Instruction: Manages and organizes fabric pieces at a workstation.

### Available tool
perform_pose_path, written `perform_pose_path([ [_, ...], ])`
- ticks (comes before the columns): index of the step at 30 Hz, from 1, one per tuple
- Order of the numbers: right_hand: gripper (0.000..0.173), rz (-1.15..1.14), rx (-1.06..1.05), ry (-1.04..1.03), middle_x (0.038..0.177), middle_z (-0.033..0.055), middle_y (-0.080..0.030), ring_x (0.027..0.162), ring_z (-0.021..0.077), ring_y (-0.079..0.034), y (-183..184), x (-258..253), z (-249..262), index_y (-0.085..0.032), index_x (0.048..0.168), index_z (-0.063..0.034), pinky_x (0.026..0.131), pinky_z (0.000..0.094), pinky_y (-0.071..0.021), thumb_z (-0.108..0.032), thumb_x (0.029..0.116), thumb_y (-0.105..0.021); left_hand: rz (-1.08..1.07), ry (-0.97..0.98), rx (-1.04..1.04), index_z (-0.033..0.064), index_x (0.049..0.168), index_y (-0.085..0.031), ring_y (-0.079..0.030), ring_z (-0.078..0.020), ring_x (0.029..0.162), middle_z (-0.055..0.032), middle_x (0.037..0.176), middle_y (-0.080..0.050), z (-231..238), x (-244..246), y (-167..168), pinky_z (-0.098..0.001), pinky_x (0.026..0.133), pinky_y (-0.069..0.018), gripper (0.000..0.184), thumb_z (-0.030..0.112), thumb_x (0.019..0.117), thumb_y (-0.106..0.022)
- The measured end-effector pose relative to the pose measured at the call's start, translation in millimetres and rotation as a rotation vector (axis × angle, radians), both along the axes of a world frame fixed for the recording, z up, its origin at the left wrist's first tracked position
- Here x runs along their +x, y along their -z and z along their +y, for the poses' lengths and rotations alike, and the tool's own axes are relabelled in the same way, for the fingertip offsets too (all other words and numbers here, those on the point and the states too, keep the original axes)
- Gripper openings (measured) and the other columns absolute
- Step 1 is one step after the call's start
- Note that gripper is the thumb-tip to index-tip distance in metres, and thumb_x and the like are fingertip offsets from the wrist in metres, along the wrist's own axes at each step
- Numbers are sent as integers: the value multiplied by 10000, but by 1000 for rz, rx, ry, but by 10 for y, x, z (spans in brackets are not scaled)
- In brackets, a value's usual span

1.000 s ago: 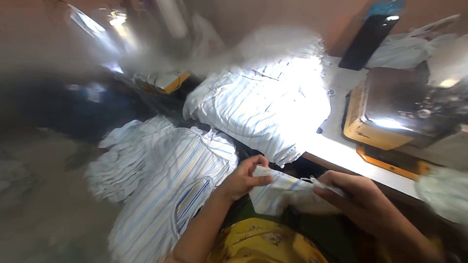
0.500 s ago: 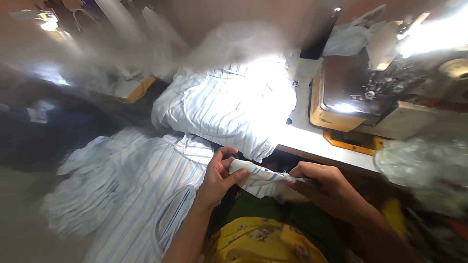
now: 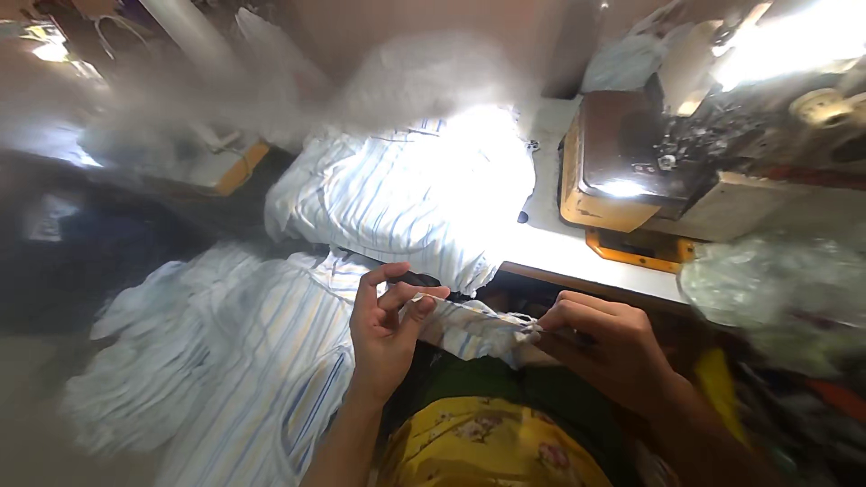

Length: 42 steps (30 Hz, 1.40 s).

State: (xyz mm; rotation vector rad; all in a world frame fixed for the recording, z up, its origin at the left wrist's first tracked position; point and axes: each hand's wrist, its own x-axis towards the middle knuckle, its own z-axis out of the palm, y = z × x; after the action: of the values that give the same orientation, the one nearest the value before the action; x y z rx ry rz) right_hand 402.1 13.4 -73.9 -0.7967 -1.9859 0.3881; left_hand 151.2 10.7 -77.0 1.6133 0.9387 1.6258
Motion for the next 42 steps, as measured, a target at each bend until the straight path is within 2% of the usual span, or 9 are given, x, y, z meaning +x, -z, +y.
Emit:
perform_pose_path([
  [15, 206, -33, -4, 144, 712, 38, -616, 663, -9, -544, 53, 17, 87, -701, 842, -47, 622, 73, -414, -233, 918, -661, -175, -114, -267, 73, 1263, -391, -750, -70, 871, 61, 904, -764, 83, 189, -190, -220, 817, -607, 402, -90, 939, -564],
  [23, 206, 48, -12, 190, 724, 41, -627, 673, -43, -538, 68, 83, 153, -697, 858, -30, 639, 47, -405, -223, 923, -672, -264, -128, -99, 154, 1204, -405, -738, -35, 839, 92, 893, -760, 332, 438, -243, -195, 769, -601, 445, -74, 898, -635],
  [26, 212, 198, -16, 299, 715, 35, -634, 648, -76, -503, 29, 150, 228, -707, 880, 30, 634, 39, -397, -177, 916, -672, -89, -12, 244, 248, 1190, -466, -697, 39, 875, 183, 960, -735, 801, 721, -517, -156, 803, -577, 456, 27, 888, -726],
  [28, 154, 428, -88, 378, 722, -70, -615, 644, -134, -494, 41, 229, 321, -685, 907, 7, 616, 30, -417, -135, 951, -647, 81, 113, 390, 115, 1213, -497, -638, 31, 825, 105, 940, -667, 1275, 1074, -758, -158, 768, -553, 427, 32, 873, -742],
  [31, 42, 738, -309, 604, 760, -98, -637, 695, -85, -588, 181, 345, 465, -665, 915, -35, 665, 101, -511, -50, 940, -635, 227, 402, 256, -96, 1221, -556, -712, -59, 794, -93, 918, -735, 1905, 1668, -811, -237, 765, -598, 360, -53, 876, -651],
  [33, 79, 769, -414, 683, 827, -24, -626, 754, -46, -587, 326, 404, 463, -672, 920, 27, 707, 129, -509, -39, 935, -631, 317, 463, -50, -33, 1144, -618, -602, -34, 745, -61, 887, -654, 1918, 1887, -710, -207, 715, -518, 206, -5, 957, -537],
  [36, 75, 763, -437, 698, 764, -49, -635, 689, -73, -579, 463, 456, 399, -677, 881, 9, 655, 105, -497, -49, 913, -641, 587, 273, -95, 23, 1101, -695, -609, -221, 983, -134, 1074, -646, 1860, 1986, -404, -402, 884, -495, 203, 27, 899, -678],
  [39, 69, 778, -387, 681, 763, -69, -627, 686, -104, -566, 501, 471, 368, -673, 865, 4, 649, 74, -486, -51, 893, -643, 772, 37, 47, -142, 1165, -643, -552, -488, 1192, -350, 1202, -610, 1641, 2051, -217, -572, 1055, -392, 407, 105, 847, -703],
  [42, 67, 779, -314, 642, 804, -65, -646, 739, -102, -589, 558, 487, 371, -686, 866, -8, 688, 73, -507, -60, 889, -650, 915, -183, 316, -11, 865, -755, -707, -416, 926, -209, 894, -731, 1387, 2156, -14, -573, 865, -519, 366, 308, 937, -591],
])
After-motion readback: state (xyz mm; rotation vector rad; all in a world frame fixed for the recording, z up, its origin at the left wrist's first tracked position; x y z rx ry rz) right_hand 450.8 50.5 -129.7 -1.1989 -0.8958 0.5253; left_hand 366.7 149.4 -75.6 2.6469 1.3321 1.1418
